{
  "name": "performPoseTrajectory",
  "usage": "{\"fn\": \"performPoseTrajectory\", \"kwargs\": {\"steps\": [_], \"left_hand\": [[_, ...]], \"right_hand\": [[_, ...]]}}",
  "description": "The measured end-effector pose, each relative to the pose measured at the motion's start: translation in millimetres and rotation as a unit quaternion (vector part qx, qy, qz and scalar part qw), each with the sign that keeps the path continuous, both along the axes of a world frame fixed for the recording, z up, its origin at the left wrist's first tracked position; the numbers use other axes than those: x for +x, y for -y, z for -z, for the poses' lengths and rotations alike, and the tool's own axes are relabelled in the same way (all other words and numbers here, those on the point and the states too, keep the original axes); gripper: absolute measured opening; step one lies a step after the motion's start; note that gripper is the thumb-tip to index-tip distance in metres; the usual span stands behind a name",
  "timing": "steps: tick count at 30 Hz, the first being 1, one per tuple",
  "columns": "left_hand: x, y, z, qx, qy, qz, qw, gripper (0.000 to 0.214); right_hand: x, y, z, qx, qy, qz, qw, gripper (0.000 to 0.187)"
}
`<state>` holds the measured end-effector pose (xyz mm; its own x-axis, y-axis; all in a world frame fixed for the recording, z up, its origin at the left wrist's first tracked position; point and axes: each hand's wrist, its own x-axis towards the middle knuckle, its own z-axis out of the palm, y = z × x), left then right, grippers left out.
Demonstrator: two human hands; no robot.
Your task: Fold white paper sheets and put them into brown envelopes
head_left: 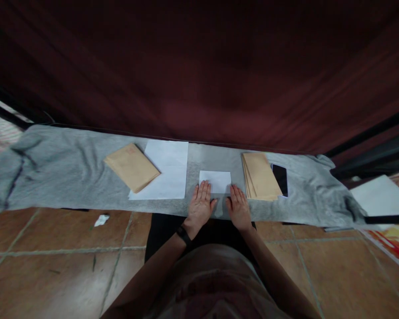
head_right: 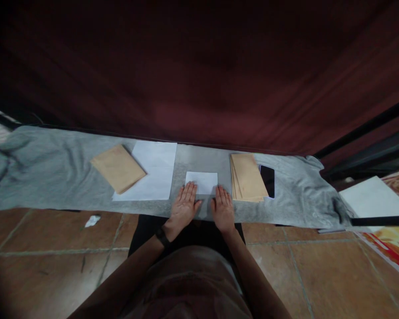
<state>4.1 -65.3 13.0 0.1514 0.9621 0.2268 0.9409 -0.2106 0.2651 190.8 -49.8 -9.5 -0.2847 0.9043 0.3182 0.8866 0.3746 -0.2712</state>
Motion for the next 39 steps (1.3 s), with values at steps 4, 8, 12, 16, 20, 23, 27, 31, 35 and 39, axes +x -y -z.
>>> {"fn": "performPoseTrajectory", "kwargs": {"steps": [4,8,12,16,20,23,27,31,35,39], "left_hand": [[7.0,0.5,-3.1,-0.003,0.004,0.073,0.997,0.057],[9.8,2.6,-3.1,-0.015,0.000,0.097,0.995,0.053],[4.7,4.5,0.7,-0.006,-0.004,0.076,0.997,0.057],[-1.2,7.3,4.4,-0.001,-0.008,0.036,0.999,0.061],[-6.5,10.6,4.7,0.002,-0.011,0.009,1.000,0.062],[-10.2,12.6,4.0,0.012,-0.007,-0.007,1.000,0.063],[-13.1,13.7,5.0,0.026,-0.005,-0.016,1.000,0.065],[-13.7,13.0,8.1,0.034,-0.002,-0.013,0.999,0.066],[-14.2,12.5,11.6,0.035,0.004,-0.010,0.999,0.067],[-14.5,12.9,14.4,0.038,0.005,-0.009,0.999,0.066]], "right_hand": [[-9.8,0.4,-6.4,-0.022,-0.002,-0.050,0.998,0.054],[-12.7,2.3,-8.0,-0.040,0.015,-0.075,0.996,0.050],[-6.9,3.5,-5.0,-0.035,0.019,-0.053,0.998,0.050],[-1.4,2.3,-1.8,-0.026,0.007,-0.018,0.999,0.051],[2.8,1.7,-0.3,-0.028,0.002,0.000,1.000,0.050],[5.0,1.8,1.2,-0.030,-0.002,0.011,0.999,0.050],[3.6,-1.9,4.6,-0.016,-0.027,0.032,0.999,0.051],[-2.1,-10.1,8.7,0.001,-0.059,0.034,0.998,0.050],[-8.1,-18.0,12.2,0.014,-0.089,0.041,0.995,0.048],[-12.9,-27.8,9.0,0.012,-0.152,0.087,0.984,0.040]]}}
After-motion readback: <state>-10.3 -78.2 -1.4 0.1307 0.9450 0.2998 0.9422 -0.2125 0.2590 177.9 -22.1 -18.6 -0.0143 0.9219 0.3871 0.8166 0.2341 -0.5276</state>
